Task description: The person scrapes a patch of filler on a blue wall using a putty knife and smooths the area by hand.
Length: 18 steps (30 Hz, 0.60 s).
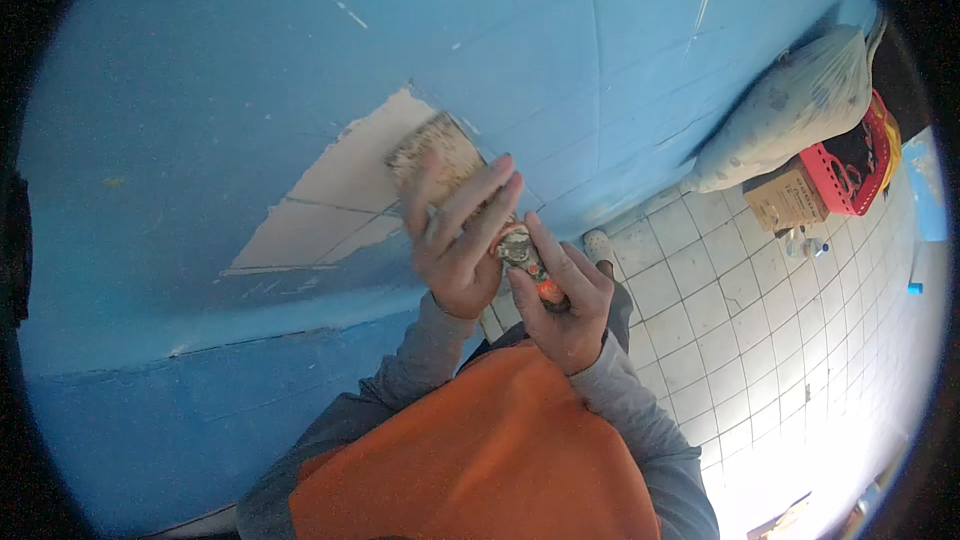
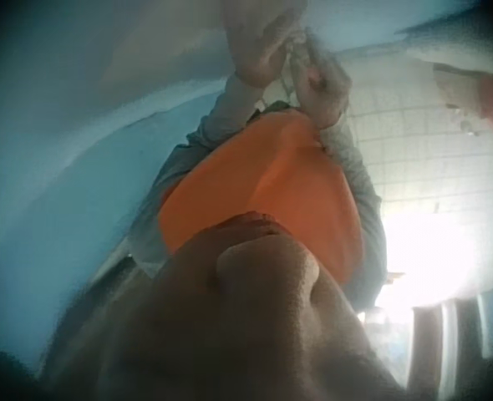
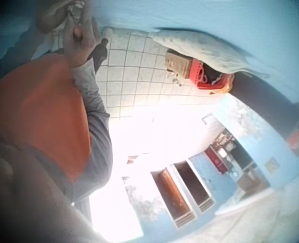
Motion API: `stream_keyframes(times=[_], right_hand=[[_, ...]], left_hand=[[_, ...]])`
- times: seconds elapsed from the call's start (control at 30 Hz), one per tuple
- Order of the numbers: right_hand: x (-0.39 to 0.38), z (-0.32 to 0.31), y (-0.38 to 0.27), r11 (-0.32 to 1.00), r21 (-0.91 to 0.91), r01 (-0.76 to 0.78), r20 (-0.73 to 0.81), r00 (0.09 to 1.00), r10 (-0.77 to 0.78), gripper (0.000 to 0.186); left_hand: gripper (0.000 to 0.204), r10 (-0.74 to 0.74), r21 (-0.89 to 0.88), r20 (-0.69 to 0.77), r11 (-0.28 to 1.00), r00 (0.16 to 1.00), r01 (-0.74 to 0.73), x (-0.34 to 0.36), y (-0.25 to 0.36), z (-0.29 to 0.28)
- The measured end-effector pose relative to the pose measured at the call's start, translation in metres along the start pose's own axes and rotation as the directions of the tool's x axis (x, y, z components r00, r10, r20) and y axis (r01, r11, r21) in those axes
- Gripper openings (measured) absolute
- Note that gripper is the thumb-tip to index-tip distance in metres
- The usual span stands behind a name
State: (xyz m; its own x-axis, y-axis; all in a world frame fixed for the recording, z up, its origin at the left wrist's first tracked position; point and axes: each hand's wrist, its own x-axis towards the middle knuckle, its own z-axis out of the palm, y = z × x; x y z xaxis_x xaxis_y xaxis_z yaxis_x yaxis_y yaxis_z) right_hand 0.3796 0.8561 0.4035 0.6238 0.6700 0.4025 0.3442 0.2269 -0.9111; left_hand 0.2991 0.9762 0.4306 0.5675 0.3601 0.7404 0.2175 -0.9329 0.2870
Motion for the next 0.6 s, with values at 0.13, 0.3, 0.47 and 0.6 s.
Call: stream_keyframes(times=[0.13, 0.3, 0.47, 0.6], right_hand=[[0.011, -0.002, -0.01, 0.997, -0.075, 0.014, 0.01, 1.0, -0.013, 0.053], [0.011, -0.016, -0.027, 0.996, -0.031, -0.078, 0.077, 0.994, 0.08, 0.051], [0.011, -0.018, -0.029, 0.988, -0.069, -0.141, 0.08, 0.986, 0.146, 0.05], [0.003, -0.01, -0.026, 0.99, -0.013, -0.141, 0.075, 0.987, 0.142, 0.05]], left_hand=[[0.03, 0.018, -0.004, -0.017, 1.0, 1.0, -0.018, 0.01, 0.001, 0.0], [0.027, 0.064, -0.005, -0.06, 0.998, 0.996, -0.064, 0.015, 0.007, -0.009], [0.028, 0.007, 0.021, 0.038, 1.0, 0.999, -0.008, 0.015, 0.012, -0.01], [0.021, 0.042, 0.081, 0.01, 0.996, 0.999, -0.042, 0.011, 0.012, -0.006]])
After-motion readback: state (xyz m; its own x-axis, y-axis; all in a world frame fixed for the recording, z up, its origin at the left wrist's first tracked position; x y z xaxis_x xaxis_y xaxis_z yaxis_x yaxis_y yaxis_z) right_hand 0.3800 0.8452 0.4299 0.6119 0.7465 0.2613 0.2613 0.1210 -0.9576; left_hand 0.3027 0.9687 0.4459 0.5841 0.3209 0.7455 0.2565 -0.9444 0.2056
